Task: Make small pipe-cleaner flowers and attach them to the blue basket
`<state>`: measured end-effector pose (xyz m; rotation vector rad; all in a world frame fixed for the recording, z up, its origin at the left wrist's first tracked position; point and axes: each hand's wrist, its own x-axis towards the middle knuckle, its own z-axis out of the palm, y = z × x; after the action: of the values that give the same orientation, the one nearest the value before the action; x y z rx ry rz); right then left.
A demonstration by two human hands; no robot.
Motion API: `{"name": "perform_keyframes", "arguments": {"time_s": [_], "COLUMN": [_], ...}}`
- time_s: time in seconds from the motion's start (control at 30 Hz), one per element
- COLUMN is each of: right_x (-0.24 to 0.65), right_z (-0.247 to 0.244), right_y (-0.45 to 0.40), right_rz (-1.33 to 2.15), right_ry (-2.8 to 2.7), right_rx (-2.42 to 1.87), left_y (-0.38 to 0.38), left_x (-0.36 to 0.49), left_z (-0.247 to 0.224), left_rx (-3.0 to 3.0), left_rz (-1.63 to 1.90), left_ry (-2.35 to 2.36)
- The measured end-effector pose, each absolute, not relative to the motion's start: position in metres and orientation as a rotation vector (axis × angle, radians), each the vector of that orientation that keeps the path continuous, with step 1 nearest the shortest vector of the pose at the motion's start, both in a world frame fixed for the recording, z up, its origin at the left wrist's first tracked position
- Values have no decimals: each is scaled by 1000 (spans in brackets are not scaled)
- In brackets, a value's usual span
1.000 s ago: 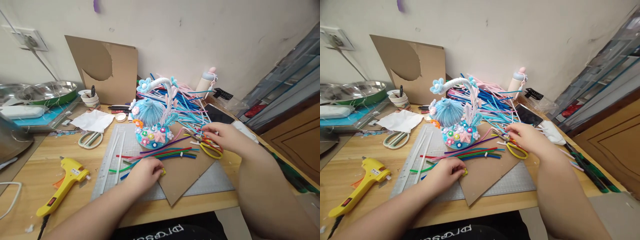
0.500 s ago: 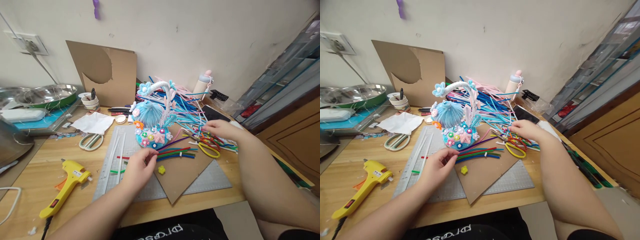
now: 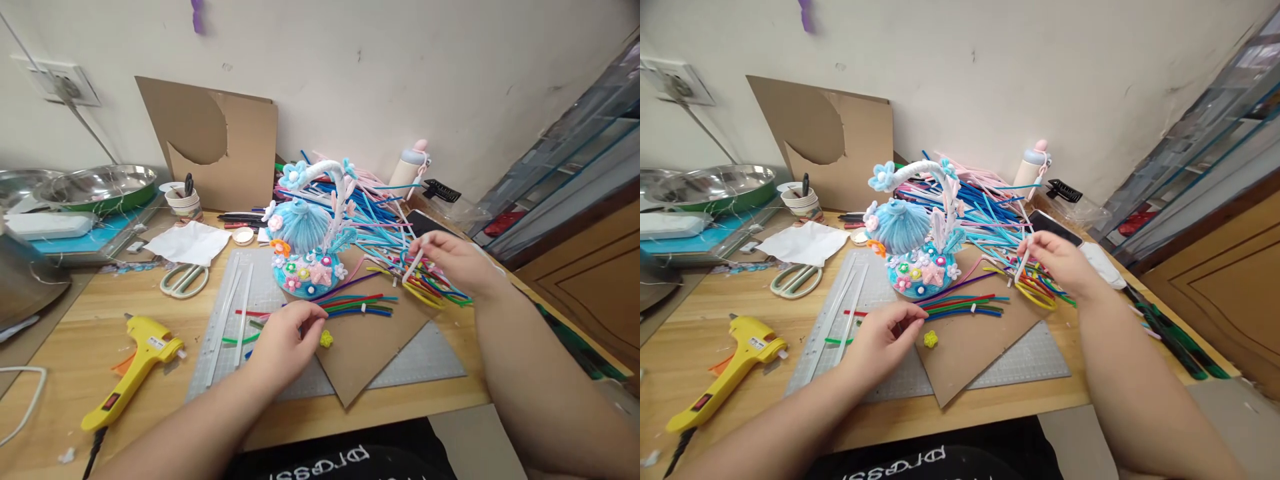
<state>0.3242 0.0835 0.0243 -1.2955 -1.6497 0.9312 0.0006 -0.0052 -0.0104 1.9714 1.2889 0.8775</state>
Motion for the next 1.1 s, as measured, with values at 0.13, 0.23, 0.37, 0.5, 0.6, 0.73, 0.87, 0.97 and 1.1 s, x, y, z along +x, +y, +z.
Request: {"name": "perform_keyframes", "arguments": {"time_s": [0.13,0.23,0.37,0.5,0.6,0.73,0.87,0.97,1.1], "right_x": [317,301,258,213,195,186,186,189,195], "right_z": [67,81,63,34,25,24,24,19,11], "right_y": [68,53,28,7,3,13,31,41,42], "right_rz": [769,625,575,669,699,725,664,628,650], "right_ry": [-1285,-1330,-2045,-2373,-2401,-2377,-2429,-2438,-2376], "right_rx": [-1053,-1026,-1233,-1152,-1135,-1145,-1086,-1035,-1074], "left_y": [-6,-7,-6,-4,-2,-1,2,7,17], "left_x": [1,2,4,5,4,1,-2,-7,-17], "left_z": [-9,-11,-15,-16,-14,-12,-12,-11,-10], "left_rx": [1991,1931,1704,1610,1684,1812,1639,1360,1090], "left_rz": [857,879,906,899,859,925,1030,1111,1278], "left_ry": [1276,1264,1185,1113,1120,1157,1222,1268,1365]}}
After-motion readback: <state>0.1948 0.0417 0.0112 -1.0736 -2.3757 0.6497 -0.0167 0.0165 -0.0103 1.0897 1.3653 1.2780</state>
